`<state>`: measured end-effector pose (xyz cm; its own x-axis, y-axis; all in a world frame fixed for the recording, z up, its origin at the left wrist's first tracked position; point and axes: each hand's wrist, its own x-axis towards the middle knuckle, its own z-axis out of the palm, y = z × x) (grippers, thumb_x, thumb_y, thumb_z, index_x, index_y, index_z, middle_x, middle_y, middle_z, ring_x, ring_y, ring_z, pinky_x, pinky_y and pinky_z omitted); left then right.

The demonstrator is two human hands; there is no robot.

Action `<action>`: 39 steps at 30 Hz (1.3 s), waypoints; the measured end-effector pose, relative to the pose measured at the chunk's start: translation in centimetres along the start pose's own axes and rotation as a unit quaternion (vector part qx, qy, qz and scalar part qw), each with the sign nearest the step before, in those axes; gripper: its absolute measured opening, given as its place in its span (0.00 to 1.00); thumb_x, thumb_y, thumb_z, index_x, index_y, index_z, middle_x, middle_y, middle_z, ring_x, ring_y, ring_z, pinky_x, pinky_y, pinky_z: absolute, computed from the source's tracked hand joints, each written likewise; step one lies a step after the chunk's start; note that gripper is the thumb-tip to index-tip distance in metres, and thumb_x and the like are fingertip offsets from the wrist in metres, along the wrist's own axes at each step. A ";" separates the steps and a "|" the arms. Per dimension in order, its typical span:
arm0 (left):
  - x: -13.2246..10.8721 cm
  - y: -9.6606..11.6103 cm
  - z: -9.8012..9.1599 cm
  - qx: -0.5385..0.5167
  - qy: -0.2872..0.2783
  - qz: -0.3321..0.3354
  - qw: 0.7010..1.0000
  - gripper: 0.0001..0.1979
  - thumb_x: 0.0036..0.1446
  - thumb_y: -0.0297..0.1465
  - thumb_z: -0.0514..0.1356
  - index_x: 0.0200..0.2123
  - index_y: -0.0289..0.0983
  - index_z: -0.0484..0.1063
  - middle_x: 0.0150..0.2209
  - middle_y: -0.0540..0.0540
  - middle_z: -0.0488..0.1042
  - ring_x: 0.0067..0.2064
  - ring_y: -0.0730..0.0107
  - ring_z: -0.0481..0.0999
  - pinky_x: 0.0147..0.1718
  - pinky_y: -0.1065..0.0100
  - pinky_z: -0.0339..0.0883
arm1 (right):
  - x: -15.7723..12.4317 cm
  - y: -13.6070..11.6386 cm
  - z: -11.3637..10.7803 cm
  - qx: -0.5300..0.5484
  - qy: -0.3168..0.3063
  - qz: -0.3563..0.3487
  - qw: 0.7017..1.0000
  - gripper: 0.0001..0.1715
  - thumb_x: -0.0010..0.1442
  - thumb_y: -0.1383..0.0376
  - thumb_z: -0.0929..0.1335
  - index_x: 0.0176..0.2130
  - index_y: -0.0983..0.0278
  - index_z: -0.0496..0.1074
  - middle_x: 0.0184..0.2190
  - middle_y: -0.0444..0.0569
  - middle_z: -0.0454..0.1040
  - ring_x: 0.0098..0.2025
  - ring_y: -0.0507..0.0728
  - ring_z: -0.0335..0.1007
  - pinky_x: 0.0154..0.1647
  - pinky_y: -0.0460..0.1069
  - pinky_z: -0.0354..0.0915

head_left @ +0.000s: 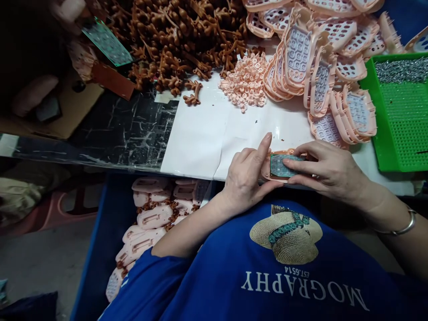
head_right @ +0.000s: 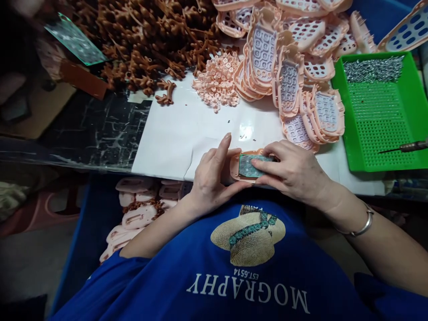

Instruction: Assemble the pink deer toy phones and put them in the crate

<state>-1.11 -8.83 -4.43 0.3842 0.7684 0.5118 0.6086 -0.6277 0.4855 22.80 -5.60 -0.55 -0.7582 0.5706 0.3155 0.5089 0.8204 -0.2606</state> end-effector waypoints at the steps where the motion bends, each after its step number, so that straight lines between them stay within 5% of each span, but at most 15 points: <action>1: 0.0 0.0 0.0 0.000 -0.001 -0.002 1.000 0.48 0.62 0.52 0.57 0.72 0.35 0.37 0.52 0.37 0.76 0.45 0.58 0.73 0.45 0.59 0.67 | 0.1 0.0 0.0 -0.002 0.000 -0.004 1.000 0.18 0.65 0.55 0.68 0.47 0.65 0.78 0.42 0.57 0.75 0.42 0.61 0.73 0.40 0.55 0.71; 12: -0.1 0.0 -0.1 -0.012 -0.005 0.000 1.000 0.48 0.61 0.50 0.61 0.72 0.36 0.39 0.51 0.37 0.75 0.45 0.58 0.73 0.45 0.58 0.68 | 0.1 0.0 -0.2 -0.010 -0.024 -0.001 1.000 0.17 0.65 0.55 0.68 0.47 0.63 0.77 0.42 0.57 0.74 0.41 0.62 0.73 0.39 0.54 0.70; 19: 1.2 0.6 -0.1 0.004 -0.022 0.116 0.993 0.23 0.60 0.42 0.64 0.54 0.38 0.68 0.60 0.33 0.67 0.62 0.47 0.65 0.56 0.49 0.66 | 0.4 -0.4 -0.1 -0.008 -0.039 0.026 0.999 0.14 0.66 0.58 0.67 0.41 0.65 0.78 0.42 0.59 0.75 0.43 0.61 0.71 0.40 0.54 0.70; 24: 1.4 0.8 0.4 -0.054 -0.048 0.096 0.993 0.21 0.63 0.38 0.62 0.55 0.37 0.66 0.53 0.37 0.75 0.56 0.55 0.73 0.53 0.52 0.70 | 0.2 -0.5 0.4 -0.004 -0.002 0.032 0.999 0.14 0.66 0.57 0.66 0.42 0.64 0.77 0.41 0.56 0.75 0.41 0.60 0.71 0.40 0.54 0.69; 39: 1.4 0.7 1.6 0.030 -0.059 0.129 0.989 0.12 0.60 0.38 0.64 0.42 0.36 0.75 0.63 0.31 0.66 0.64 0.45 0.65 0.56 0.46 0.70 | 0.3 -1.2 0.9 0.027 -0.013 0.057 0.998 0.13 0.63 0.62 0.69 0.46 0.66 0.77 0.44 0.58 0.75 0.45 0.63 0.70 0.45 0.58 0.71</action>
<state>0.98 -7.95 -4.48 0.6092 0.5947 0.5246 0.5183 -0.7993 0.3041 21.58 -6.45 -0.96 -0.7079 0.6576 0.2577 0.5697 0.7473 -0.3422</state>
